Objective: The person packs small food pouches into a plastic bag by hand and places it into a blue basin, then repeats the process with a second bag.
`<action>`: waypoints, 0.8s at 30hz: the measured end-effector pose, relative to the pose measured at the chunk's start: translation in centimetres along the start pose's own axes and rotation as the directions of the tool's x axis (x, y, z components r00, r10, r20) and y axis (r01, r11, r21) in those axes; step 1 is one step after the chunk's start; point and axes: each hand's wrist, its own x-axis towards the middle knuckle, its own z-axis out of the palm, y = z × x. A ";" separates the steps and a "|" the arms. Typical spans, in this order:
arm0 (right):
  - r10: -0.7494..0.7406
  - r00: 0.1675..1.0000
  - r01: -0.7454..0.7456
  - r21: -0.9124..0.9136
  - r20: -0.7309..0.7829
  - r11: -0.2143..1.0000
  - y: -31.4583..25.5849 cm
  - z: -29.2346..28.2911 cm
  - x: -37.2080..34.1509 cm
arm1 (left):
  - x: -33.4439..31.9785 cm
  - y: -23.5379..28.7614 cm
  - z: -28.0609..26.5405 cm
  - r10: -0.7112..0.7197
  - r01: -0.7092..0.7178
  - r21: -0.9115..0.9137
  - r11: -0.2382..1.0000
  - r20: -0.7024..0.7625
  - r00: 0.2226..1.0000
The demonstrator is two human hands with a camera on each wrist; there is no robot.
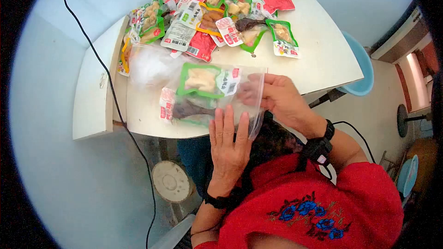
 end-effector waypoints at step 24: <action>-0.602 0.447 0.803 -0.593 0.662 -0.057 -5.7 -1.4 1.3 | 1.8 -0.5 -8.2 -0.214 0.116 -0.352 0.929 -0.253 0.944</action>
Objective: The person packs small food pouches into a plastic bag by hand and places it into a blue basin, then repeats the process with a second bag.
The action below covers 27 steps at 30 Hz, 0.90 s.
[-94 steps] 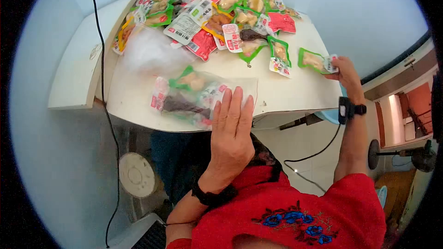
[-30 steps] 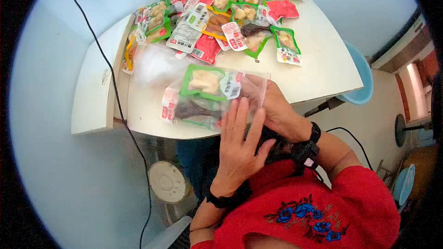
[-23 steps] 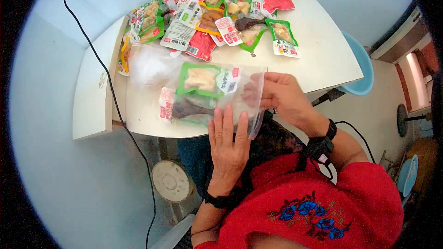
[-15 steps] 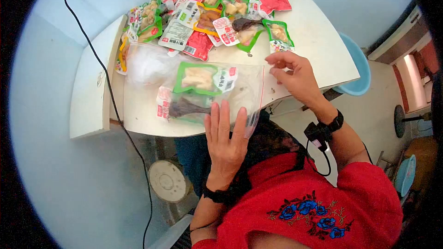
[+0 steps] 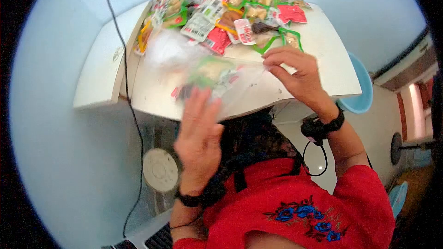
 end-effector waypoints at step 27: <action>0.122 0.833 -0.436 0.506 0.539 0.744 -12.0 11.3 -4.6 | -15.7 0.5 -13.5 -0.666 0.585 -0.441 0.680 -0.039 0.745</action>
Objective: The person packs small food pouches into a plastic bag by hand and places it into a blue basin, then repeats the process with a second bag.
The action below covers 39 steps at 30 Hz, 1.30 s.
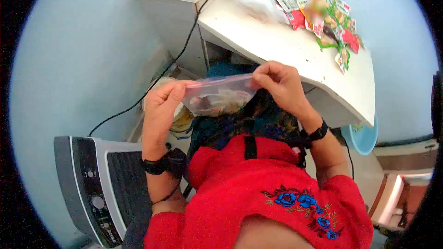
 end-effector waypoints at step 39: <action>-0.027 1.000 0.027 -0.060 -0.011 0.998 -2.5 2.6 -1.5 | -0.5 1.9 3.9 0.550 -0.468 0.678 0.567 0.111 0.828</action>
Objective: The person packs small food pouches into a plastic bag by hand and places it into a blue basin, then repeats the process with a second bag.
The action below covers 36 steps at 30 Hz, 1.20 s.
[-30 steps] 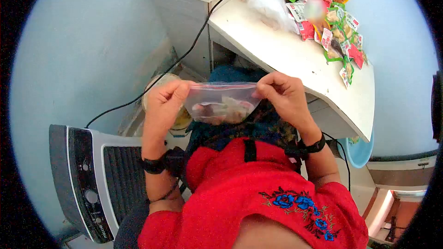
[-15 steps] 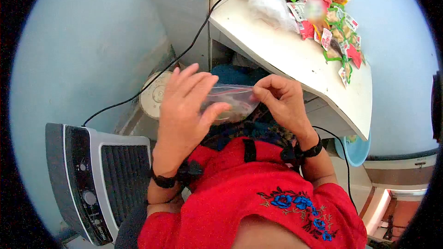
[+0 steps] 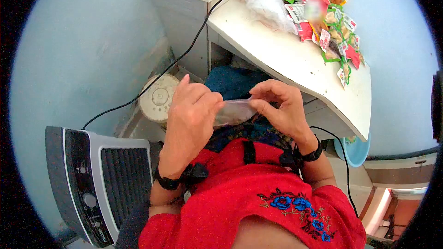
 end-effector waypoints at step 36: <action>-0.043 0.988 0.076 -0.225 0.152 0.971 -0.6 0.1 0.7 | -1.0 -2.0 -5.3 -0.016 0.029 0.158 0.987 -0.084 0.996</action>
